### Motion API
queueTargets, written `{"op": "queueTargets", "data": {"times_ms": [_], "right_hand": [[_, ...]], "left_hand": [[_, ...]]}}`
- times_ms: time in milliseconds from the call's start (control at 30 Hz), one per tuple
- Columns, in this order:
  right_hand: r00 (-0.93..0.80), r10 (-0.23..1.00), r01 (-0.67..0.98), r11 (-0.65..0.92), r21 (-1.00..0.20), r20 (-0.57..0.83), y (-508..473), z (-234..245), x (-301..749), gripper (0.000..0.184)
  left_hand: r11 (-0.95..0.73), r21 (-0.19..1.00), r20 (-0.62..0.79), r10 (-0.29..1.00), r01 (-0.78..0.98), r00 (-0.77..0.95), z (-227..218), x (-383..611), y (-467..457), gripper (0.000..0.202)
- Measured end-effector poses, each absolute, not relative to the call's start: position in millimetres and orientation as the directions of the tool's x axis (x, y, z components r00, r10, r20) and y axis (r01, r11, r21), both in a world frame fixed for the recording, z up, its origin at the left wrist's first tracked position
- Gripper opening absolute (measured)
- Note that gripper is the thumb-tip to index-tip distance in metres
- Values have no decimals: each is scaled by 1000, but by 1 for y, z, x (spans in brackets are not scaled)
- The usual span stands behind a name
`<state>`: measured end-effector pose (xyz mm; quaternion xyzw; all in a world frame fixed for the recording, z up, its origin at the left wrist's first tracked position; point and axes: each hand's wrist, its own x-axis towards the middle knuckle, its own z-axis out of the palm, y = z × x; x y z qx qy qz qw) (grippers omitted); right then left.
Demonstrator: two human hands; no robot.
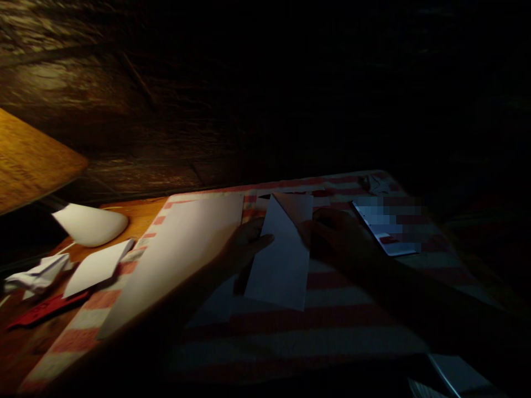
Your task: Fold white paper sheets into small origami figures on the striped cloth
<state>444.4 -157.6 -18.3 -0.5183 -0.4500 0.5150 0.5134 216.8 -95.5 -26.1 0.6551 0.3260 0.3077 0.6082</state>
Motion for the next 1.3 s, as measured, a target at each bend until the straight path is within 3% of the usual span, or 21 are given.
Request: {"op": "queueTargets", "data": {"times_ms": [233,700,1033,1200,1300], "right_hand": [[29,985,-268,-154,-951,-167,-160,-11,442,25],[112,988,-106,-98,-990,-109,-154,-14,451,21],[94,993,-147,-52,-988,-66,-149,-18,454,19],[120,991,-201,-38,-979,-63,-141,-20,457,28],[42,997,-222,-60,-973,-71,-140,-23,460,34]], "left_hand": [[28,1000,-28,760,10,650,-23,219,-99,28],[87,994,-31,776,-59,630,-23,218,-100,27],[179,977,-88,833,-116,547,-25,217,-100,30],[244,968,-150,764,-65,628,-22,217,-99,33],[241,970,-205,695,45,689,-20,214,-98,37]]}}
